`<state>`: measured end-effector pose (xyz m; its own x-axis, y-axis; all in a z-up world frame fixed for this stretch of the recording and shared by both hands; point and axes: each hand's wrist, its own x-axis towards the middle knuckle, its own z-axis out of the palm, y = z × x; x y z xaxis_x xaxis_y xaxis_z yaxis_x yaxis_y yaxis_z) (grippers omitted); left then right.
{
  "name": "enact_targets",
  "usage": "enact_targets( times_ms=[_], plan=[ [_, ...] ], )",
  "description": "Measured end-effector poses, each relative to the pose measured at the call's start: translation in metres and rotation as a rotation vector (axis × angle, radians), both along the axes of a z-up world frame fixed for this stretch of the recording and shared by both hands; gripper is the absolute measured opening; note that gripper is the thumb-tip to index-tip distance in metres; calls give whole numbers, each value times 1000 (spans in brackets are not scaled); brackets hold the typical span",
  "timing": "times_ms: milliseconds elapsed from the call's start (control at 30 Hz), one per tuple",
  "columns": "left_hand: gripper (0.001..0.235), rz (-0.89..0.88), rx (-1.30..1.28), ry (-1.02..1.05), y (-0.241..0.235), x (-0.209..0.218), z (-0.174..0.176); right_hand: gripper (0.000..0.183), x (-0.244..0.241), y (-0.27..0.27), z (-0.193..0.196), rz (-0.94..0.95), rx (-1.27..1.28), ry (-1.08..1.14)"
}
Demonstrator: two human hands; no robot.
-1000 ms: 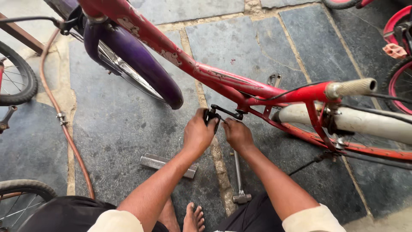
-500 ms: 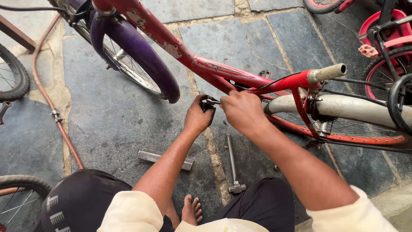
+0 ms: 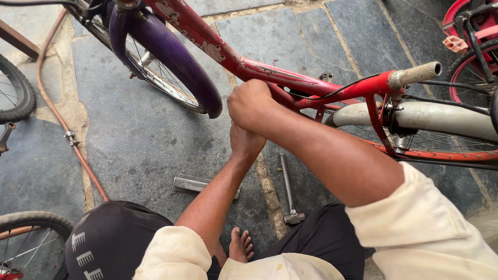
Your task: The person removes a bicycle pedal from the crank arm using a wrench and a hammer. They then pick up a new pedal and install it onto the crank arm, tightening it by hand and with the wrench.
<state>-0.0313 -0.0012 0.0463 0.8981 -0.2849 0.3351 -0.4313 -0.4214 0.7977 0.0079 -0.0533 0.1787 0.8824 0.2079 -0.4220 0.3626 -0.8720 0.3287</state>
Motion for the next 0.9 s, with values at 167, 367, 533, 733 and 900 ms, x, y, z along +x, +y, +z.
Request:
enact_targets(
  times_ms=[167,367,533,733,900],
  plan=[
    [28,-33,295,-24,-10,4,-18,25,-44,-26,11,-72,267,-206],
    [55,-41,293,42,-6,4,-1,29,-117,-83,-42,-107,688,-796],
    [57,-43,316,105,-5,0,16,55,-208,-114,-223,-847,492,66],
    [62,-81,401,129,-2,-2,22,54,-291,-88,-350,-1031,434,104],
    [73,-41,436,-53,-2,3,25,37,-275,-101,-328,-1055,673,172]
  ],
)
